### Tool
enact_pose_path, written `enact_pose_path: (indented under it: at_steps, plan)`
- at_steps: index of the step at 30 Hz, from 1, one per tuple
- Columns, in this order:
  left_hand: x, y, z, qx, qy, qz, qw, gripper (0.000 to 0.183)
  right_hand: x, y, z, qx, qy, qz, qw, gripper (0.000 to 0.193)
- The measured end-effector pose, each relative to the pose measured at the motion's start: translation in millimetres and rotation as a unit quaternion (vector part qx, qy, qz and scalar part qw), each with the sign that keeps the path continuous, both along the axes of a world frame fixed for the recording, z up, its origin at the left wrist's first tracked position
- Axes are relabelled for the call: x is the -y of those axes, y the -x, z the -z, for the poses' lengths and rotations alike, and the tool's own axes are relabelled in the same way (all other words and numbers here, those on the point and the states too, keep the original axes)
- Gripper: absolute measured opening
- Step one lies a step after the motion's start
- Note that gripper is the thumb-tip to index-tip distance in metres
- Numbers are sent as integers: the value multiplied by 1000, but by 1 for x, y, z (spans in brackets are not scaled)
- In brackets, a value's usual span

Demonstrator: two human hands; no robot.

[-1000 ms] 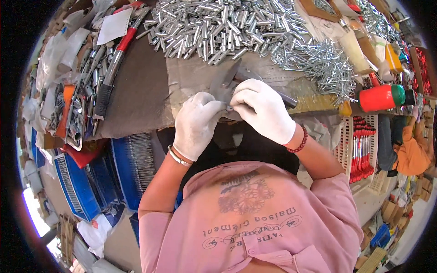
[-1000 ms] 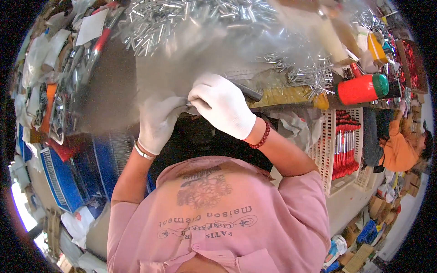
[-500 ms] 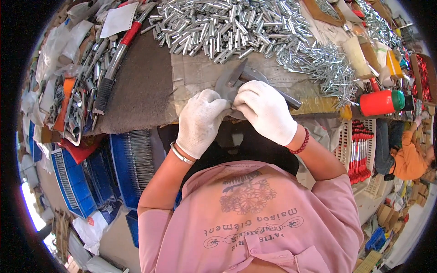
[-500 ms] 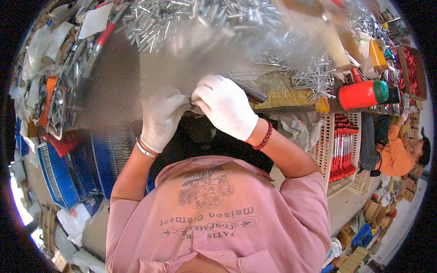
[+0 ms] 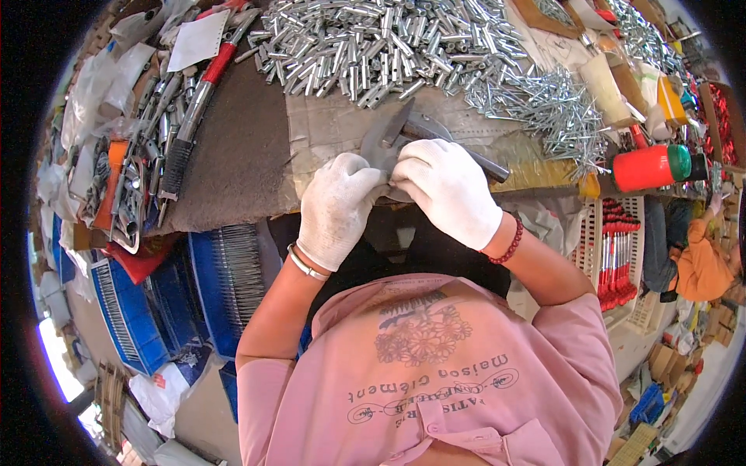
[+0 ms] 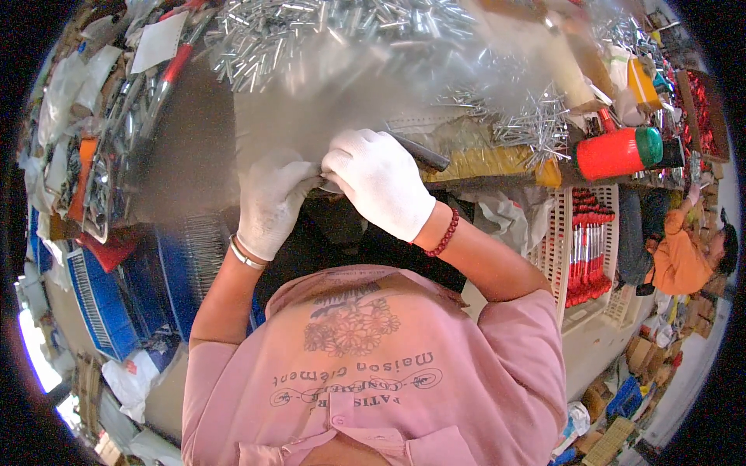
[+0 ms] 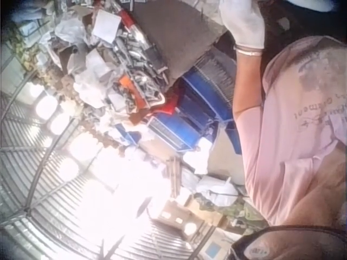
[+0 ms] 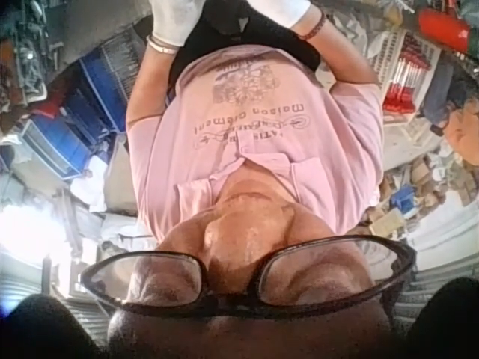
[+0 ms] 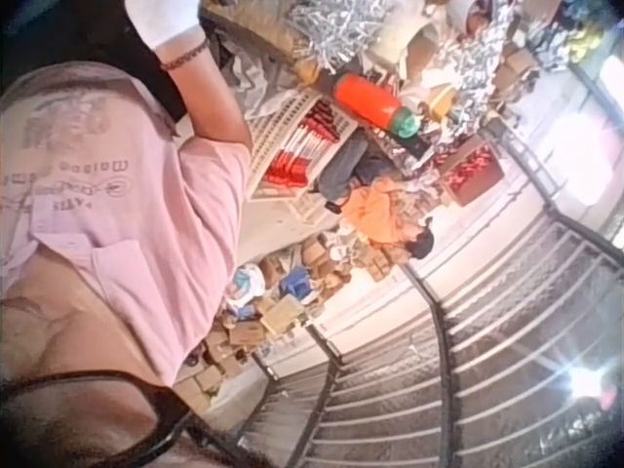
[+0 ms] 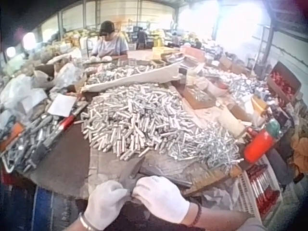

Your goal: Hammering metal pins into a circular base plate as part of an industrial assembly line.

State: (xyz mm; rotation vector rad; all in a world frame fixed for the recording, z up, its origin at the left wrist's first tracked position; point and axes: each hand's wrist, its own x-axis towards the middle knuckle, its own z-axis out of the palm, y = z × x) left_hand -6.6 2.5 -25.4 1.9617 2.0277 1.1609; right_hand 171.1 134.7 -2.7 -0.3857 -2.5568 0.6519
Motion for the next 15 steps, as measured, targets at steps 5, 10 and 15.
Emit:
enact_pose_path:
  at_steps: [5, 10, 15]
  plan:
    - [0, 2, 4, 7, -15, 5, 1000, 20, -20, -25, -14, 124, -124, 137, 975, 48]
    - [0, 3, -2, 23, -8, 16, 1000, 19, -19, -41, -12, 29, -88, 148, 985, 41]
    - [-1, 3, -4, 10, -11, 16, 1000, 21, 10, -65, -32, 34, -30, 114, 992, 57]
